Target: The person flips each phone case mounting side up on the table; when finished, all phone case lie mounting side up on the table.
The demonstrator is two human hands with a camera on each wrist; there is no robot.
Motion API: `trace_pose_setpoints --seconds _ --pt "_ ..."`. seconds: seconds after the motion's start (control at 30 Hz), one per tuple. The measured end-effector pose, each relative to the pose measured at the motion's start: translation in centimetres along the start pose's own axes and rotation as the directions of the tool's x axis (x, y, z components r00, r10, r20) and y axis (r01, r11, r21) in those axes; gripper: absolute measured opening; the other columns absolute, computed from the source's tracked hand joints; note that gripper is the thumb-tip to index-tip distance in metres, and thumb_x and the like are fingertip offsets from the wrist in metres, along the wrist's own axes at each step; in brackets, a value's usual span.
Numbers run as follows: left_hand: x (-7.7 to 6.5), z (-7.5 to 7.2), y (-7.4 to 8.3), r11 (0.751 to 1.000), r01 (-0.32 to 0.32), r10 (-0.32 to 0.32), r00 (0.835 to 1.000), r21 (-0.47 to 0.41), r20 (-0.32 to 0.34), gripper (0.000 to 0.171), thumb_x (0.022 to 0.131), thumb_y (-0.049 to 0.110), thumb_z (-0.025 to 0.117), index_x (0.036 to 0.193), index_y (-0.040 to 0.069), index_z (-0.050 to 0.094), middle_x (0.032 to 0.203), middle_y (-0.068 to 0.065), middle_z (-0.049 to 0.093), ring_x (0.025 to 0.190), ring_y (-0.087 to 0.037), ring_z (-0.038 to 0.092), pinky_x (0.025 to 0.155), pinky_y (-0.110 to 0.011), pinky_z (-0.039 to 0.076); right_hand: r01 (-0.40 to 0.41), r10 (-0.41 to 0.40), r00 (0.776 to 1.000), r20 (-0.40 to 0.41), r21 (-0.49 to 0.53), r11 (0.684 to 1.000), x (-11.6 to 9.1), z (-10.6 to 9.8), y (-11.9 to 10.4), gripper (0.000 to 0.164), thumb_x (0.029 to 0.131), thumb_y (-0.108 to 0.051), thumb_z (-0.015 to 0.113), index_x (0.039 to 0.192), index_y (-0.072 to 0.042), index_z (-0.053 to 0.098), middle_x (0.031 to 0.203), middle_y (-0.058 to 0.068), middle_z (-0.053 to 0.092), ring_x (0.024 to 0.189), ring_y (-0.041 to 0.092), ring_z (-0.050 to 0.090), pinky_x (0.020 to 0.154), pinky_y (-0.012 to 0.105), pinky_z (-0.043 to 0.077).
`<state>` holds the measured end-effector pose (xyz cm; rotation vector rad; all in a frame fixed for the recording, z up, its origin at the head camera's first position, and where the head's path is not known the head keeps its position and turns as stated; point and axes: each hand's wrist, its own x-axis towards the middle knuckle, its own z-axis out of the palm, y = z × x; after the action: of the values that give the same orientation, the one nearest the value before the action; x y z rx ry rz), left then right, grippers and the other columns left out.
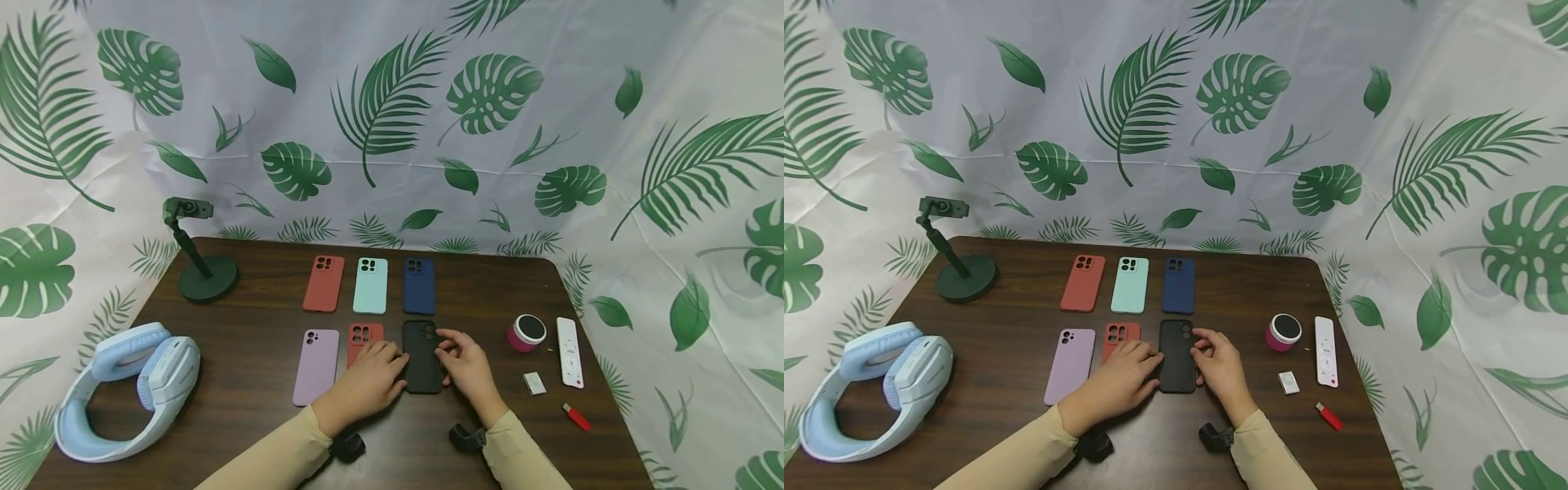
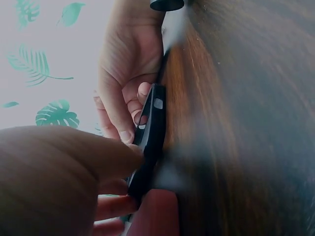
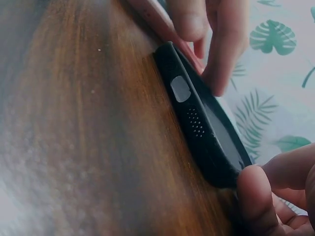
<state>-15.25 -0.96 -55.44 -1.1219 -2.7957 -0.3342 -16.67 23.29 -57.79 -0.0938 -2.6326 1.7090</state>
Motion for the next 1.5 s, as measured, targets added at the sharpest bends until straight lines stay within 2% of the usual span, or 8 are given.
trace_pose_setpoints --seconds 0.13,0.23,0.47,0.73,0.9,1.17,1.33,1.5 --pt "0.0 -0.1 -0.2 1.0 -0.019 0.02 1.0 0.017 -0.021 0.052 0.096 0.043 0.067 0.138 0.013 0.062 0.128 -0.003 0.061 0.123 -0.024 0.054 0.111 -0.053 0.042 0.005 -0.005 1.0 -0.007 0.015 1.0 0.0 0.1 0.2 0.036 0.091 -0.007 0.073 0.127 -0.015 0.068 0.104 0.014 0.065 0.049 0.022 0.058 0.042 0.04 0.053" --pt "-0.2 -0.1 -0.3 0.999 -0.041 0.042 0.998 0.009 -0.038 0.052 0.096 0.041 0.069 0.137 0.011 0.063 0.128 -0.005 0.061 0.121 -0.023 0.056 0.109 -0.047 0.045 0.001 -0.001 1.0 -0.001 0.032 1.0 -0.1 0.4 0.3 0.037 0.092 -0.007 0.072 0.127 -0.014 0.067 0.102 0.014 0.064 0.047 0.02 0.058 0.041 0.04 0.054" --pt "-0.4 -0.4 -0.5 0.995 -0.048 0.047 0.999 -0.09 -0.017 0.048 0.099 0.038 0.064 0.136 0.008 0.063 0.134 -0.007 0.058 0.125 -0.021 0.056 0.105 -0.037 0.05 -0.017 0.018 1.0 -0.006 0.08 0.997 -0.3 0.6 0.2 0.042 0.091 -0.006 0.072 0.131 -0.015 0.062 0.1 0.014 0.064 0.05 0.021 0.057 0.042 0.043 0.053" --pt "-0.1 -1.6 -0.9 0.98 -0.115 0.097 0.988 -0.163 -0.118 0.028 0.098 0.032 0.066 0.123 0.018 0.069 0.133 -0.003 0.061 0.124 -0.019 0.057 0.104 -0.039 0.051 -0.023 0.027 0.999 -0.021 0.169 0.985 -0.1 0.1 0.0 0.039 0.096 -0.011 0.069 0.132 -0.011 0.055 0.096 0.014 0.06 0.057 0.021 0.056 0.037 0.039 0.048" --pt "-0.4 -2.4 -1.5 0.974 -0.139 0.114 0.983 -0.18 -0.146 0.027 0.098 0.028 0.066 0.123 0.018 0.069 0.134 -0.004 0.061 0.125 -0.019 0.057 0.103 -0.04 0.051 -0.014 0.018 1.0 -0.024 0.158 0.987 -0.3 0.2 -1.2 0.034 0.097 -0.015 0.069 0.129 -0.013 0.057 0.093 0.01 0.06 0.059 0.024 0.058 0.036 0.032 0.044" --pt "-2.1 -2.2 -3.7 0.984 -0.08 0.056 0.987 -0.16 -0.152 0.028 0.097 0.026 0.068 0.123 0.017 0.069 0.13 -0.004 0.062 0.122 -0.021 0.059 0.105 -0.043 0.05 0.0 -0.02 0.99 0.138 0.144 0.99 -0.5 1.9 -4.0 0.037 0.099 -0.019 0.066 0.134 -0.012 0.055 0.093 0.02 0.064 0.064 0.035 0.064 0.04 0.04 0.051" --pt "-3.0 -2.4 -5.0 0.988 -0.021 -0.005 0.986 -0.156 -0.164 0.03 0.095 0.026 0.069 0.124 0.017 0.069 0.128 -0.002 0.062 0.12 -0.019 0.057 0.103 -0.042 0.049 -0.026 -0.007 0.973 0.233 0.139 0.99 -0.2 3.5 -5.2 0.038 0.101 -0.019 0.063 0.136 -0.01 0.053 0.099 0.022 0.065 0.064 0.031 0.067 0.041 0.043 0.052" --pt "-3.9 -2.7 -6.2 0.983 0.04 -0.069 0.984 -0.18 -0.163 0.031 0.096 0.026 0.069 0.126 0.019 0.068 0.132 -0.003 0.061 0.122 -0.02 0.057 0.101 -0.044 0.051 -0.053 0.011 0.959 0.284 0.141 0.989 0.2 5.2 -5.5 0.039 0.101 -0.021 0.062 0.137 -0.011 0.052 0.098 0.023 0.066 0.065 0.032 0.071 0.041 0.042 0.053"
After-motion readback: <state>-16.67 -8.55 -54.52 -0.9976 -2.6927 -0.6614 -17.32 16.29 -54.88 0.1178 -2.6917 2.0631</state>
